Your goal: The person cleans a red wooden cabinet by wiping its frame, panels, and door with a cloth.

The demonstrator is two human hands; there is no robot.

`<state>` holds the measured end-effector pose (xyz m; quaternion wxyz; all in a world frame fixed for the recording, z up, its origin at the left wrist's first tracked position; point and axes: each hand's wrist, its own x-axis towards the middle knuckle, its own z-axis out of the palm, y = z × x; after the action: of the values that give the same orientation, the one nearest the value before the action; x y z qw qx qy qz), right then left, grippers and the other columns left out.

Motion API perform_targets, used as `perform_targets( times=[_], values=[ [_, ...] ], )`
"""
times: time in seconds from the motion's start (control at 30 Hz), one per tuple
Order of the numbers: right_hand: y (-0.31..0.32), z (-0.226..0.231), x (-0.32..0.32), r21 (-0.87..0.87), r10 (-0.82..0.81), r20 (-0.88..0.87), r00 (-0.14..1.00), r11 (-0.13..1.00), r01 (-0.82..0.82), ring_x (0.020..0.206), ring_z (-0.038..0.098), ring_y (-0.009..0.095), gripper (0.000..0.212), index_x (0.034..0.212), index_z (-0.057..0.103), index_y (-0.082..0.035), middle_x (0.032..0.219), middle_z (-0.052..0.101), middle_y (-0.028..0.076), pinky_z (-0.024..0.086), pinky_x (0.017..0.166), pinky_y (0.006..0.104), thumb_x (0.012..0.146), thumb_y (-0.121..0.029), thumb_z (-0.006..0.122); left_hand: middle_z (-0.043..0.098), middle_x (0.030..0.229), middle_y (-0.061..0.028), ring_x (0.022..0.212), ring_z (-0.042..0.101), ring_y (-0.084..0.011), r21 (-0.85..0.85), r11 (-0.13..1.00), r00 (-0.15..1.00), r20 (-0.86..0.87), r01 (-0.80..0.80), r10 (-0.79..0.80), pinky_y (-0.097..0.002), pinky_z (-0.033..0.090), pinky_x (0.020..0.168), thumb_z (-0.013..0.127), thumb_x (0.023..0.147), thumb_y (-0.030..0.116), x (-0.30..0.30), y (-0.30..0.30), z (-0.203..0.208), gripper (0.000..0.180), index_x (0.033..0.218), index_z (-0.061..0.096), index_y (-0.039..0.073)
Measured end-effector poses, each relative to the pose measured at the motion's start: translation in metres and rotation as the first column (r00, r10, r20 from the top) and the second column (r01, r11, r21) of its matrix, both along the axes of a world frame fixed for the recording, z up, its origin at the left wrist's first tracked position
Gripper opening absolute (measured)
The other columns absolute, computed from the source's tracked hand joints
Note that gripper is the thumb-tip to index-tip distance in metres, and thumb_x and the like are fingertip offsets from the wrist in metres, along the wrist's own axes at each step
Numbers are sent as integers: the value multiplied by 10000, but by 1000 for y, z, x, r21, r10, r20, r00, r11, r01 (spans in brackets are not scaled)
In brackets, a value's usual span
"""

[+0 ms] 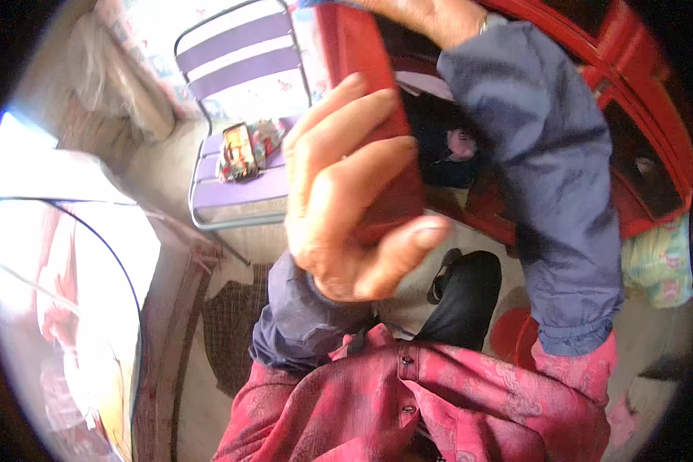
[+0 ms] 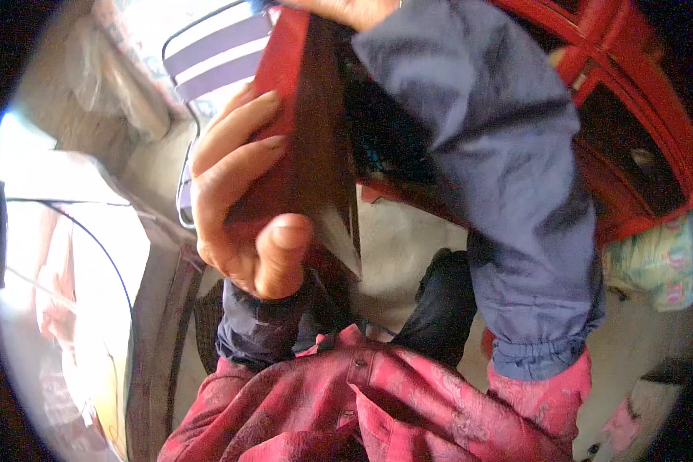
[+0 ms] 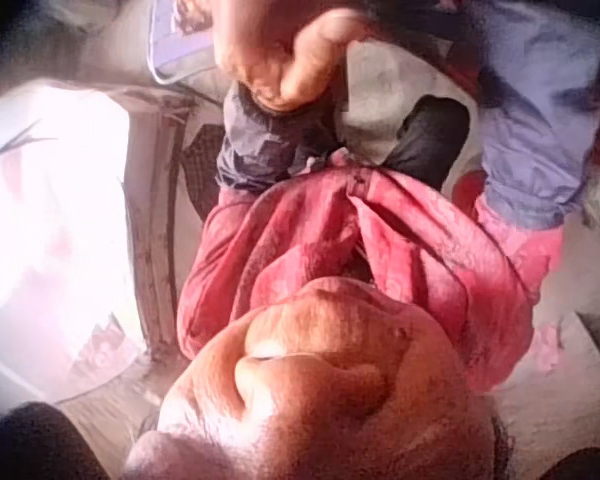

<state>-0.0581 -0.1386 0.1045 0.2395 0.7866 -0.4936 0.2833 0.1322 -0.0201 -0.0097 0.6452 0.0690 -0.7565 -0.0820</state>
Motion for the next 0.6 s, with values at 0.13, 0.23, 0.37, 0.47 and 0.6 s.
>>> perform_targets(
  times=[0.13, 0.23, 0.37, 0.47, 0.6],
  values=[
    [-54, 7, -13, -35, -90, -15, 996, 995, 90, 763, 696, 368, 491, 721, 714, -42, 738, 679, 221, 529, 739, 455, 922, -465, 565, 621, 1222, -323, 1244, 546, -458, -105, 991, 996, -21, 84, -87, -530, 373, 1090, 696, 861, 542, -9, 1, 6, 646, 1098, 632, -56],
    [-83, -20, -21, -221, -201, -153, 968, 961, 165, 766, 686, 384, 485, 750, 728, -78, 742, 678, 207, 513, 738, 470, 931, -493, 555, 617, 1222, -322, 1241, 542, -464, -113, 988, 995, -4, 104, -105, -539, 376, 1087, 749, 804, 555, -19, -8, -3, 680, 1100, 646, -48],
    [-82, -32, -15, -134, -106, -90, 990, 987, 93, 770, 686, 384, 471, 765, 727, -78, 750, 679, 206, 514, 736, 465, 933, -487, 563, 641, 1117, -262, 1124, 587, -482, -26, 996, 993, -84, 83, -85, -519, 461, 994, 834, 651, 382, -22, 3, 2, 555, 995, 686, -27],
    [-65, -28, -9, -86, -52, -43, 998, 995, 48, 773, 686, 384, 461, 775, 727, -79, 757, 679, 205, 515, 734, 462, 934, -482, 569, 642, 1096, -250, 1096, 597, -472, -51, 998, 994, -95, 49, -54, -522, 465, 984, 832, 651, 381, -19, 4, 5, 544, 983, 682, -23],
    [-36, -16, -8, -36, -12, 11, 1000, 999, 13, 777, 687, 384, 448, 789, 726, -80, 765, 680, 204, 516, 732, 457, 936, -476, 577, 644, 1080, -229, 1073, 608, -452, -75, 997, 993, -113, 32, -40, -518, 464, 977, 833, 665, 376, -25, 3, 5, 527, 985, 679, -13]
  ],
)
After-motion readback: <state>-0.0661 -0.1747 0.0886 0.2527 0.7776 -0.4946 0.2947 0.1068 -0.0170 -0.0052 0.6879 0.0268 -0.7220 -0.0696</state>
